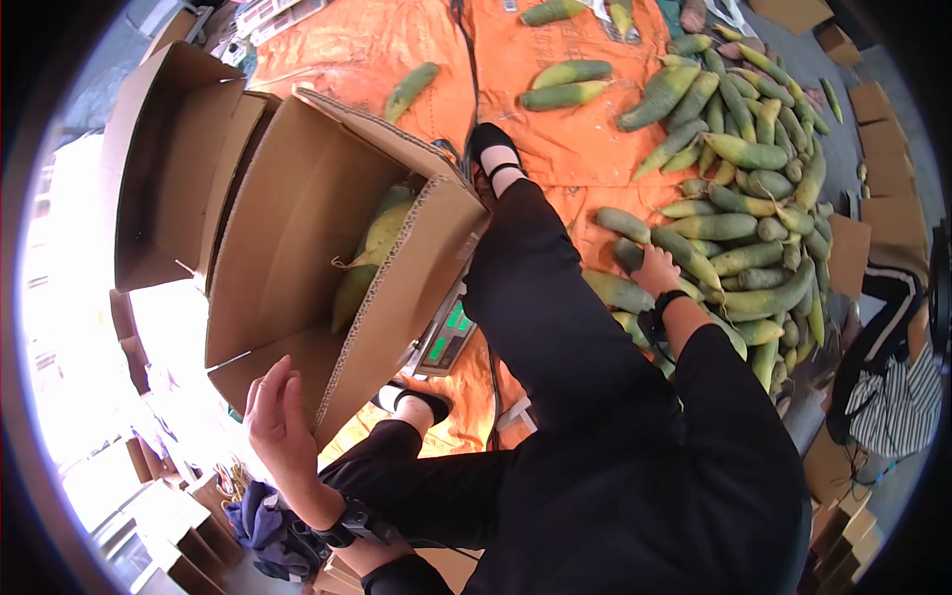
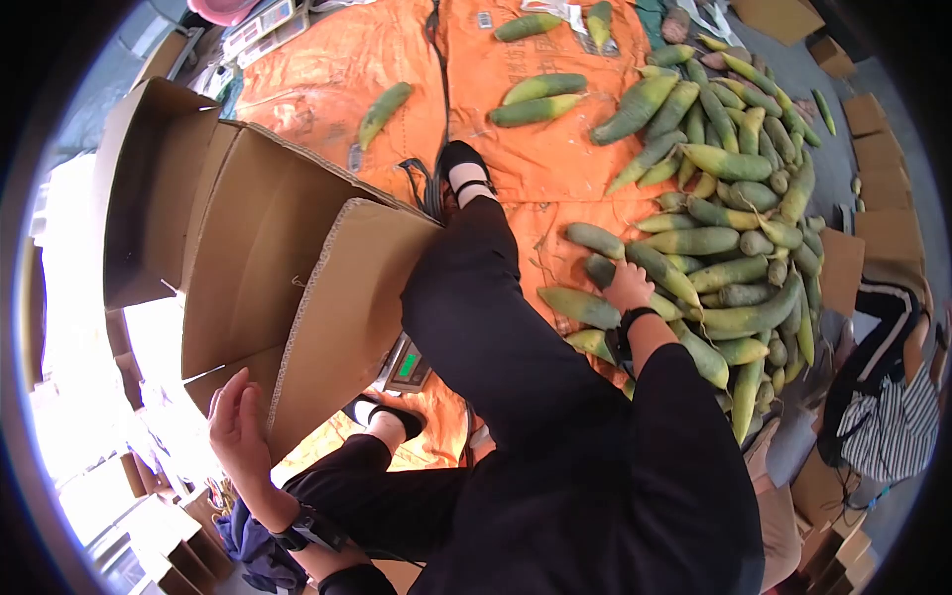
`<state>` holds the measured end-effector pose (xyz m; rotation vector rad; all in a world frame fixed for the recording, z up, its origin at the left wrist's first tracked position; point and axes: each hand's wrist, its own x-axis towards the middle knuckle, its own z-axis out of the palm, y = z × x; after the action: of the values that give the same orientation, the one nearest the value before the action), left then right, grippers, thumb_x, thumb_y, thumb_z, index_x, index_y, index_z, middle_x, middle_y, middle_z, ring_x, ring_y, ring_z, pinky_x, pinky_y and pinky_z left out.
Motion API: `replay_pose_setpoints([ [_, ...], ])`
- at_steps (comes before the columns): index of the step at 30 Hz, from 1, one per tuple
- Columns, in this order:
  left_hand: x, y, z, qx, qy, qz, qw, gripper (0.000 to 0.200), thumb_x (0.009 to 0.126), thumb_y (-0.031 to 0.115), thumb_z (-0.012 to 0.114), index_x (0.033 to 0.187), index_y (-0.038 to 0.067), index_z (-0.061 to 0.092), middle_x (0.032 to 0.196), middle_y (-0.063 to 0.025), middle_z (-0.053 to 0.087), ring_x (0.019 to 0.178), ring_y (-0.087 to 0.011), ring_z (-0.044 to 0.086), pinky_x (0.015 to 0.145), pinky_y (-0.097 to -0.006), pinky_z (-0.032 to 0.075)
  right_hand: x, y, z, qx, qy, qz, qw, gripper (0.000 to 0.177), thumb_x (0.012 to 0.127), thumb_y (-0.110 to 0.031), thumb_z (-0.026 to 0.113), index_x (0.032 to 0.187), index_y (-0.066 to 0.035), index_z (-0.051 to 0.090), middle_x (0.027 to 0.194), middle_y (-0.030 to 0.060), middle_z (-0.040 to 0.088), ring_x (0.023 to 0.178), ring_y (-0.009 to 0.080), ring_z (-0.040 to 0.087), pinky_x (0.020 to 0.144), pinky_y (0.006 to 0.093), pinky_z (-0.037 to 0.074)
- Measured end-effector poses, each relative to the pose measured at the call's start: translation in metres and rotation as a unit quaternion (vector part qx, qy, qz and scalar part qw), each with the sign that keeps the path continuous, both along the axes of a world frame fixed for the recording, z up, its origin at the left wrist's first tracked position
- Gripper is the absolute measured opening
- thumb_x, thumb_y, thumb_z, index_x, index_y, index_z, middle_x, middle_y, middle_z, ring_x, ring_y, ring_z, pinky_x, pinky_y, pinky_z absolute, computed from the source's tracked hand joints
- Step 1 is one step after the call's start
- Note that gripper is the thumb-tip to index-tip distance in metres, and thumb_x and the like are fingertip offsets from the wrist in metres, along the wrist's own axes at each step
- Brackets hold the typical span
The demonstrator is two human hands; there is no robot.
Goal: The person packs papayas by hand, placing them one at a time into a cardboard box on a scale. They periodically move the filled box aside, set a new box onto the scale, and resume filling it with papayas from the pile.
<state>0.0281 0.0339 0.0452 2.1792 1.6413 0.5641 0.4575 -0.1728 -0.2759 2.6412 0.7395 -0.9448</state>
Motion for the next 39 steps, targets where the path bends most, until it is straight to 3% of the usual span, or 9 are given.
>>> replay_pose_setpoints([
  [11,0.006,0.006,0.01,0.012,-0.003,-0.013,1.0,0.016,0.082,0.002,0.062,0.098,-0.001,0.065,0.08,-0.0112,0.063,0.07,-0.0189,0.062,0.064,-0.0269,0.047,-0.005,0.014,0.009,-0.018,-0.013,0.043,0.999,0.07,0.07,-0.036,0.079,0.128,-0.018,0.044,0.132,0.0045,0.047,0.125,0.027,0.042,0.096,0.0525,0.039],
  [15,0.001,0.006,0.012,0.008,-0.014,-0.016,1.0,0.016,0.082,0.003,0.062,0.098,0.0,0.066,0.08,-0.012,0.063,0.068,-0.0215,0.062,0.063,-0.028,0.047,0.015,-0.009,0.002,0.051,0.009,0.03,0.998,0.079,0.064,-0.024,0.081,0.131,-0.015,0.039,0.13,0.0078,0.047,0.123,0.0311,0.042,0.096,0.0506,0.041],
  [16,0.0,0.006,0.012,0.011,-0.016,-0.016,1.0,0.016,0.083,0.003,0.062,0.099,-0.002,0.065,0.078,-0.01,0.061,0.068,-0.0173,0.058,0.063,-0.027,0.045,0.026,-0.021,-0.015,0.165,-0.006,0.017,0.986,0.074,0.064,-0.019,0.08,0.127,-0.012,0.041,0.123,0.0126,0.051,0.117,0.0348,0.047,0.094,0.0495,0.043],
  [19,-0.005,0.006,0.014,0.037,-0.032,-0.019,0.999,0.016,0.083,0.003,0.062,0.098,-0.001,0.066,0.078,-0.0095,0.062,0.068,-0.0166,0.058,0.063,-0.0269,0.046,0.036,-0.009,0.006,0.349,0.015,-0.051,0.936,0.066,0.067,-0.007,0.078,0.123,-0.003,0.044,0.111,0.0172,0.058,0.105,0.0339,0.056,0.091,0.0416,0.045],
  [22,-0.01,0.006,0.015,0.036,-0.051,-0.01,0.998,0.017,0.082,0.004,0.063,0.098,0.0,0.067,0.08,-0.0102,0.063,0.069,-0.0183,0.061,0.064,-0.0271,0.047,0.049,0.016,0.036,0.526,0.122,-0.126,0.832,0.058,0.074,-0.001,0.072,0.125,0.0,0.043,0.113,0.0072,0.056,0.101,0.0186,0.054,0.088,0.0314,0.045],
  [24,-0.012,0.006,0.019,0.021,-0.059,-0.001,0.998,0.016,0.083,0.006,0.062,0.098,0.001,0.067,0.081,-0.0111,0.064,0.07,-0.0196,0.063,0.065,-0.0278,0.048,0.03,0.051,0.109,0.602,0.196,-0.135,0.763,0.057,0.074,-0.001,0.071,0.125,0.0,0.044,0.116,0.0096,0.055,0.103,0.0196,0.054,0.09,0.0318,0.045],
  [27,-0.016,0.007,0.017,0.038,-0.082,-0.003,0.996,0.017,0.083,0.006,0.062,0.099,0.001,0.067,0.08,-0.0107,0.063,0.07,-0.0189,0.063,0.066,-0.0275,0.048,0.024,0.094,0.189,0.644,0.167,-0.081,0.742,0.054,0.078,0.001,0.068,0.126,0.0,0.044,0.118,0.008,0.054,0.108,0.0176,0.052,0.094,0.0307,0.041],
  [34,-0.022,0.006,0.018,0.056,-0.128,-0.01,0.99,0.026,0.082,0.004,0.064,0.108,0.003,0.064,0.086,-0.008,0.065,0.077,-0.0173,0.064,0.07,-0.0274,0.05,-0.039,0.155,0.363,0.8,0.281,0.018,0.53,0.043,0.087,-0.007,0.062,0.126,0.001,0.047,0.121,0.0089,0.056,0.113,0.0188,0.053,0.098,0.035,0.04],
  [39,-0.015,0.002,0.024,0.113,-0.192,-0.048,0.974,0.061,0.075,0.01,0.072,0.132,0.006,0.048,0.12,-0.0115,0.055,0.111,-0.0232,0.054,0.091,-0.0352,0.046,-0.116,0.183,0.397,0.77,0.487,0.032,0.411,0.04,0.089,-0.013,0.061,0.125,-0.002,0.049,0.12,0.0094,0.057,0.111,0.0213,0.056,0.095,0.04,0.044],
])
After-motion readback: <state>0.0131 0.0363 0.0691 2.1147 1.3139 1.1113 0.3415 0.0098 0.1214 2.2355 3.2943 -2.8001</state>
